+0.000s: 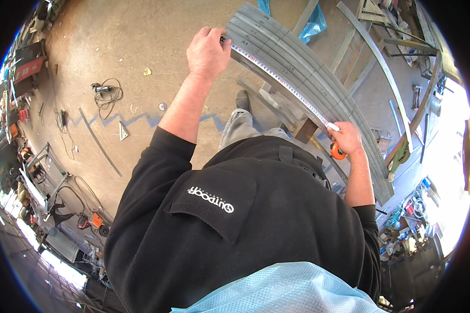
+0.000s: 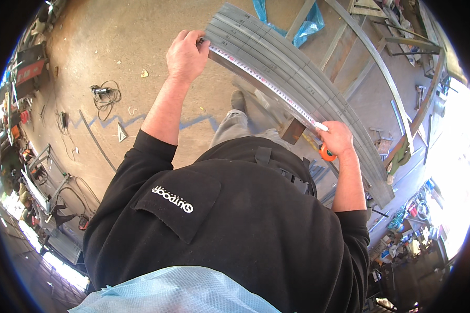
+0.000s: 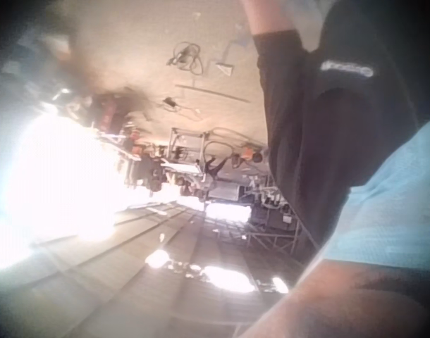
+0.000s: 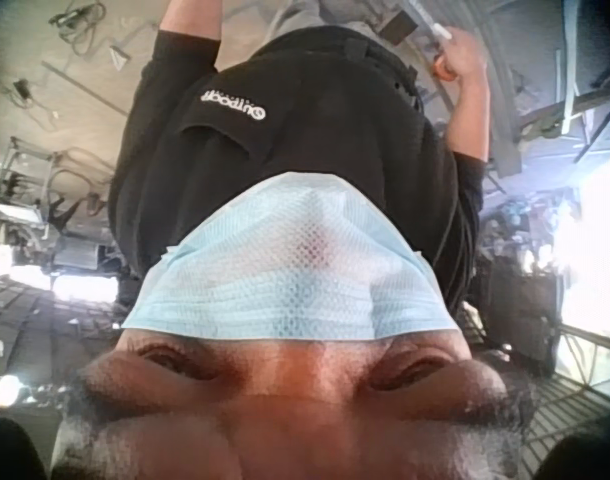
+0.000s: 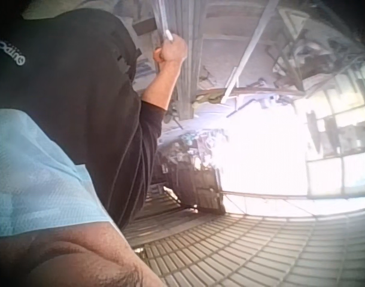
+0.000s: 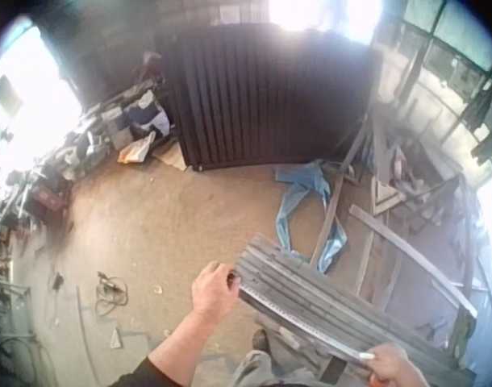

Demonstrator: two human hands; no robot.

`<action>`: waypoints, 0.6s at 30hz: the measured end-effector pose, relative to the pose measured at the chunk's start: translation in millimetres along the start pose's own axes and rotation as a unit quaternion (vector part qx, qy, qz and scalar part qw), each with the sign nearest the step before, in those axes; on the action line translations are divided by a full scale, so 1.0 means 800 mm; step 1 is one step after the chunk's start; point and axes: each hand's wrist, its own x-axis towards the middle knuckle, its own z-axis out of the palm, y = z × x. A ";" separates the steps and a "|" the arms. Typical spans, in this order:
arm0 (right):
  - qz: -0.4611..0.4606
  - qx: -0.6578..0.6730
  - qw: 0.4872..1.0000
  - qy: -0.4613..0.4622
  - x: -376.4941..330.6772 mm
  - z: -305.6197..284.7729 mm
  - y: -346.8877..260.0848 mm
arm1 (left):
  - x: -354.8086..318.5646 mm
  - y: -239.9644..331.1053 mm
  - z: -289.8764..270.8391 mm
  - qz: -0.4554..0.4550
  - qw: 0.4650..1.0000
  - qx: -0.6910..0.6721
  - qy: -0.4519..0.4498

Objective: The person measures a long metal profile with a tape measure and marks measurement points with a white marker. They use a try square to draw perpendicular lines at the marked locations. The person then walks across the workshop floor.

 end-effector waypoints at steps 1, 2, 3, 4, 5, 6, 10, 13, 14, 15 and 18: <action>0.000 0.001 1.000 -0.001 0.002 0.001 0.002 | 0.000 0.000 -0.001 0.007 1.000 0.000 0.005; 0.008 0.008 1.000 -0.007 0.004 0.002 0.004 | 0.000 0.000 -0.001 0.002 1.000 0.001 0.003; 0.001 0.016 1.000 -0.009 0.005 0.003 0.007 | 0.000 0.001 -0.002 0.002 1.000 0.002 0.003; 0.001 0.030 0.999 -0.015 0.007 0.003 0.009 | 0.001 0.001 -0.004 0.002 1.000 0.003 0.003; -0.004 0.055 0.998 -0.022 0.007 0.002 0.011 | 0.001 0.002 -0.005 -0.010 1.000 -0.012 -0.001; -0.006 0.094 0.995 -0.038 0.005 0.000 0.012 | 0.000 0.002 -0.006 -0.021 0.999 -0.026 -0.005; -0.033 0.230 0.967 -0.106 -0.015 -0.018 0.008 | -0.004 -0.008 -0.018 -0.032 0.998 -0.042 0.022; -0.065 0.298 0.938 -0.164 -0.038 -0.030 -0.011 | -0.007 -0.030 -0.038 -0.011 0.993 -0.105 0.056; -0.074 0.322 0.927 -0.177 -0.048 -0.033 -0.018 | -0.007 -0.039 -0.045 -0.015 0.989 -0.136 0.057; -0.095 0.328 0.921 -0.190 -0.055 -0.032 -0.027 | -0.008 -0.048 -0.053 0.006 0.982 -0.175 0.069; -0.084 0.312 0.918 -0.228 -0.076 -0.029 -0.043 | -0.018 -0.069 -0.075 -0.102 0.895 -0.433 0.022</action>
